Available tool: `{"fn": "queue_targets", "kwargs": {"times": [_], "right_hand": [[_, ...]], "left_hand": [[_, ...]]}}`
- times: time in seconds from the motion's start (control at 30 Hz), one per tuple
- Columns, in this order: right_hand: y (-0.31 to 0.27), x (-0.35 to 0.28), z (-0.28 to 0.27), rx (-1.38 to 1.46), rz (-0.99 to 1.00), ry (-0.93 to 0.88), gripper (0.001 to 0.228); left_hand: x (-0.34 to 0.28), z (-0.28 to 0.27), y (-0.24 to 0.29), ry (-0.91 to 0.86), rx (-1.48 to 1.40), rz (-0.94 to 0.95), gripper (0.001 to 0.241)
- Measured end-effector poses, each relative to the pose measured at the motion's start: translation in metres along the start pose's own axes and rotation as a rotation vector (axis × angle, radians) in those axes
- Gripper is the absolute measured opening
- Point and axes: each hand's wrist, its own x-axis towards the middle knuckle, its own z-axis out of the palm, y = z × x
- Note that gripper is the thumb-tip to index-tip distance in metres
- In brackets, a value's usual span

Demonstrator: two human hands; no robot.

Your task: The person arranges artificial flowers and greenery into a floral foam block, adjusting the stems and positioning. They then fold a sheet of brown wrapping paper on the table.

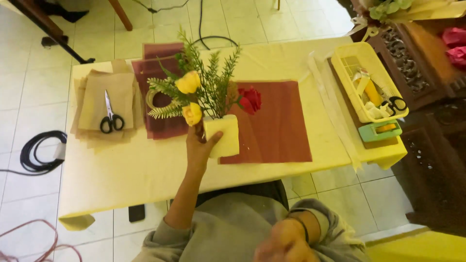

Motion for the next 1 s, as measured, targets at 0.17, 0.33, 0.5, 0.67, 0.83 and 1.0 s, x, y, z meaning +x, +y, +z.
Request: {"fn": "queue_targets", "kwargs": {"times": [0.17,0.33,0.5,0.67,0.83,1.0], "right_hand": [[0.146,0.073,-0.087,-1.312,0.909,0.082,0.025],[0.14,-0.033,-0.162,-1.636,1.9,-0.308,0.108],[0.156,-0.094,-0.209,-1.174,2.152,-0.143,0.099],[0.163,-0.071,-0.193,-1.184,2.002,-0.21,0.067],[0.152,-0.053,-0.184,-0.839,1.932,-0.038,0.08],[0.135,0.043,-0.127,-0.493,1.618,0.034,0.079]], "left_hand": [[0.001,-0.029,0.032,0.112,-0.03,0.154,0.067],[0.008,-0.095,0.002,0.292,0.126,0.09,0.063],[0.017,-0.146,-0.028,0.478,0.445,0.053,0.076],[0.027,-0.19,-0.07,0.532,0.828,-0.033,0.083],[-0.009,-0.151,-0.03,0.79,0.782,0.373,0.055],[-0.045,-0.098,0.047,0.562,0.547,0.298,0.007]]}}
